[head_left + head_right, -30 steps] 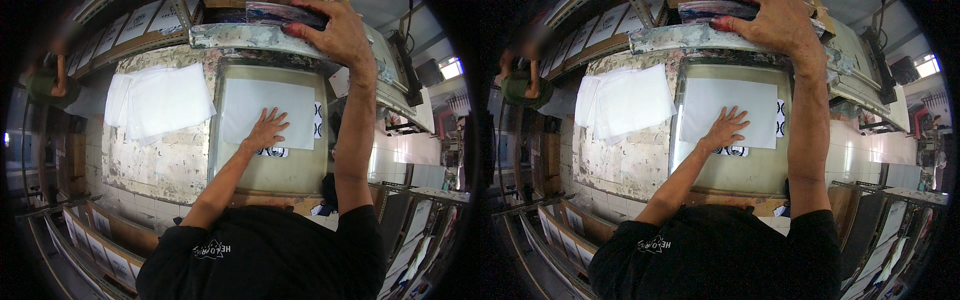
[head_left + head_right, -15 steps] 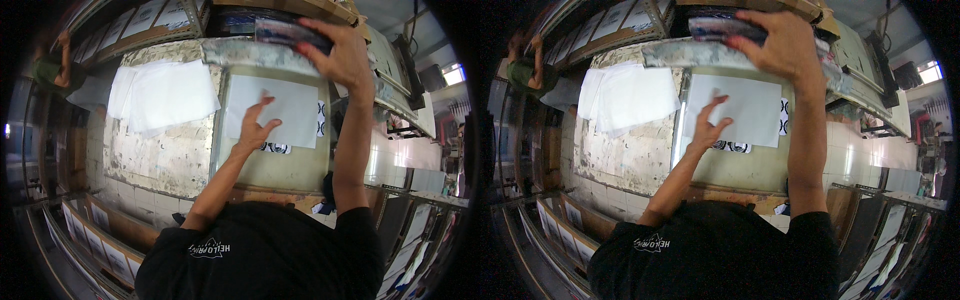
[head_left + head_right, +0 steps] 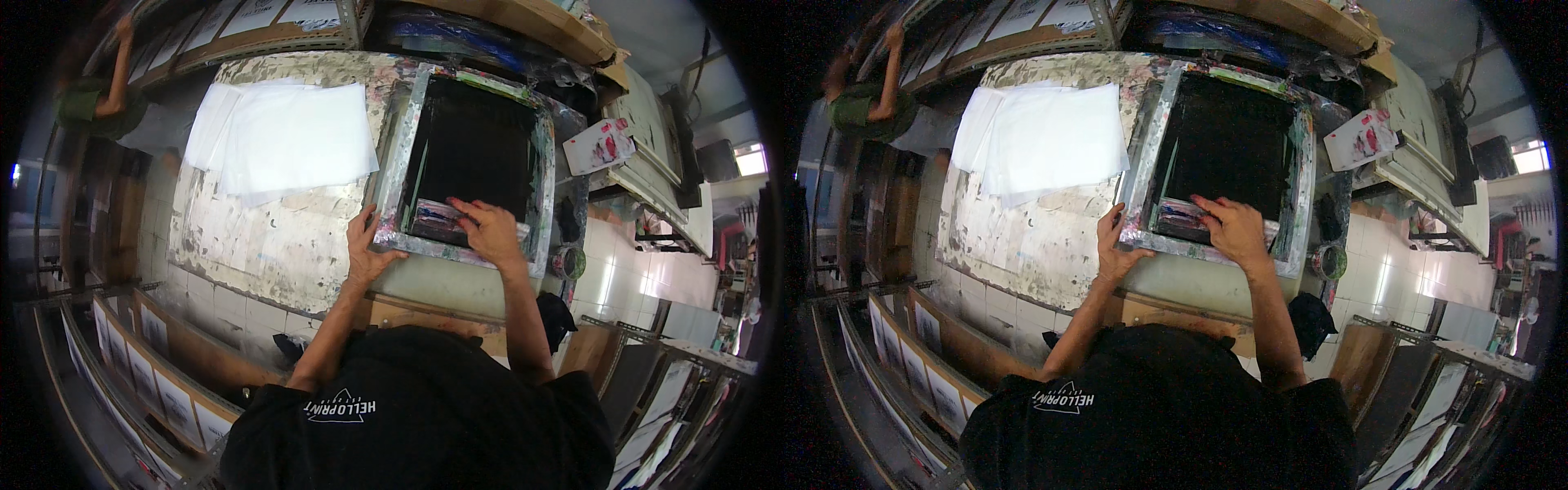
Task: The person performs screen printing on white paper sheets using a squeegee and a screen frame. They repeatedly place a sheet under the screen, pull ink across the mesh, and lift the screen to reveal a printed logo. A coworker assists by removing the printed sheets and placing them on a drying rack.
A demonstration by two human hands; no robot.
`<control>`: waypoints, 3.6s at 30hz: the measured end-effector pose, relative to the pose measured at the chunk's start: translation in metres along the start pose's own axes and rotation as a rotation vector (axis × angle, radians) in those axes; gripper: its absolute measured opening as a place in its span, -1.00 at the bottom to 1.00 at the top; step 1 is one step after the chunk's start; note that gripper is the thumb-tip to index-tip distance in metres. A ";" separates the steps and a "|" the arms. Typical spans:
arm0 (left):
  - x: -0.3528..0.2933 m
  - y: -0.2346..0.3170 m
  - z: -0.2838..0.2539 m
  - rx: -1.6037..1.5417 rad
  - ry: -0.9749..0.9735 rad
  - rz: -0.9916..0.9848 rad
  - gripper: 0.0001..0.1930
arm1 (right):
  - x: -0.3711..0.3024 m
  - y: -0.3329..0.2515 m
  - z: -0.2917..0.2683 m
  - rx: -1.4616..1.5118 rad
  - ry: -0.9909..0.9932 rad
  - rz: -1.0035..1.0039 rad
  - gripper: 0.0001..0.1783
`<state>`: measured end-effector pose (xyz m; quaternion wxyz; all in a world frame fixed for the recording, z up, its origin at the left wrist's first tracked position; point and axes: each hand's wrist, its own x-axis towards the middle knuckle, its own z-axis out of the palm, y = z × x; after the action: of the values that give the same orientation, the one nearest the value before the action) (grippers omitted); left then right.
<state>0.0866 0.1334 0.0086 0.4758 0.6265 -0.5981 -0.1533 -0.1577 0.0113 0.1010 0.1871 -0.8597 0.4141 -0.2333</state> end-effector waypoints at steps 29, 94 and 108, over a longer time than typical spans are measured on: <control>-0.012 0.004 -0.007 0.180 -0.031 -0.027 -0.10 | 0.142 0.139 0.018 -0.325 0.138 -0.150 -0.41; 0.111 -0.052 0.026 0.563 0.213 -0.240 -0.65 | 0.189 -0.022 -0.229 -0.215 0.309 -0.240 -0.46; 0.140 -0.005 0.011 -0.040 0.017 -0.152 -0.85 | 0.184 -0.040 -0.233 -0.225 0.212 -0.132 -0.46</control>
<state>0.1144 0.0028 0.0518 0.4803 0.6616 -0.5416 -0.1957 -0.1614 -0.1422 0.3582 0.0291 -0.8711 0.3978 -0.2864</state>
